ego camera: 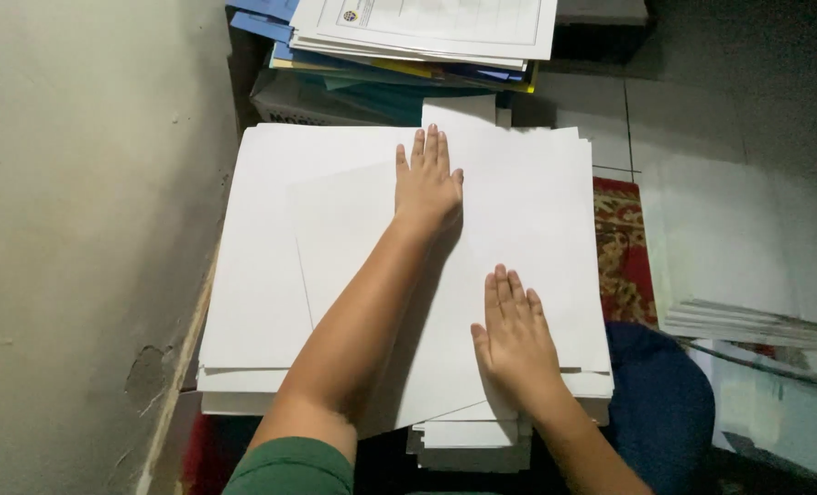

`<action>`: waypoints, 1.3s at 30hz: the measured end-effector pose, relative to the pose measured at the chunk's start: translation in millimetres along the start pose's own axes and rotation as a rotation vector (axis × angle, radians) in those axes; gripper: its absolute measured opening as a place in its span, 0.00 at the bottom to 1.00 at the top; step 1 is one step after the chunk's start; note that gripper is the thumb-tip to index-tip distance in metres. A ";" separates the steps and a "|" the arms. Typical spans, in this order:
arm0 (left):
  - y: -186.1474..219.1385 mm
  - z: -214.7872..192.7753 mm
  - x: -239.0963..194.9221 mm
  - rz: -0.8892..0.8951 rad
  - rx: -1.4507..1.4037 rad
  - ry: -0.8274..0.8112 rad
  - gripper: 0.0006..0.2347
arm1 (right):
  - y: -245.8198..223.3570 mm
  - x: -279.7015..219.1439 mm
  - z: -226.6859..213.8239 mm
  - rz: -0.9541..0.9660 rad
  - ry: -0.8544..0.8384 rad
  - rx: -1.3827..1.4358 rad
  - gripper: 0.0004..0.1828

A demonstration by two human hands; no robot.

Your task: Folding individual white paper sheets in half and stacking them.

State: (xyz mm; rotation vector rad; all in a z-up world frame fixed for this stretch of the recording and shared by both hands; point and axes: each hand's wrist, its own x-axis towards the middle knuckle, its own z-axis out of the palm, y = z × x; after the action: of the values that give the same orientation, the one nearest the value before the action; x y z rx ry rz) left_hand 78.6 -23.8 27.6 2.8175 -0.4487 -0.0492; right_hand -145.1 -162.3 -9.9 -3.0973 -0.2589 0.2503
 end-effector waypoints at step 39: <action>-16.9 66.9 -51.9 0.041 -0.138 0.475 0.22 | 2.1 204.5 -38.9 -0.133 0.175 0.005 0.35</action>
State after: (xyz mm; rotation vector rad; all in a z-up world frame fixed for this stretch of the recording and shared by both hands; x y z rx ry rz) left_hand 29.0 -10.8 -42.0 2.5639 -0.3714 0.5610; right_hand 60.6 -130.6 -3.9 -3.0548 -0.4548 -0.0238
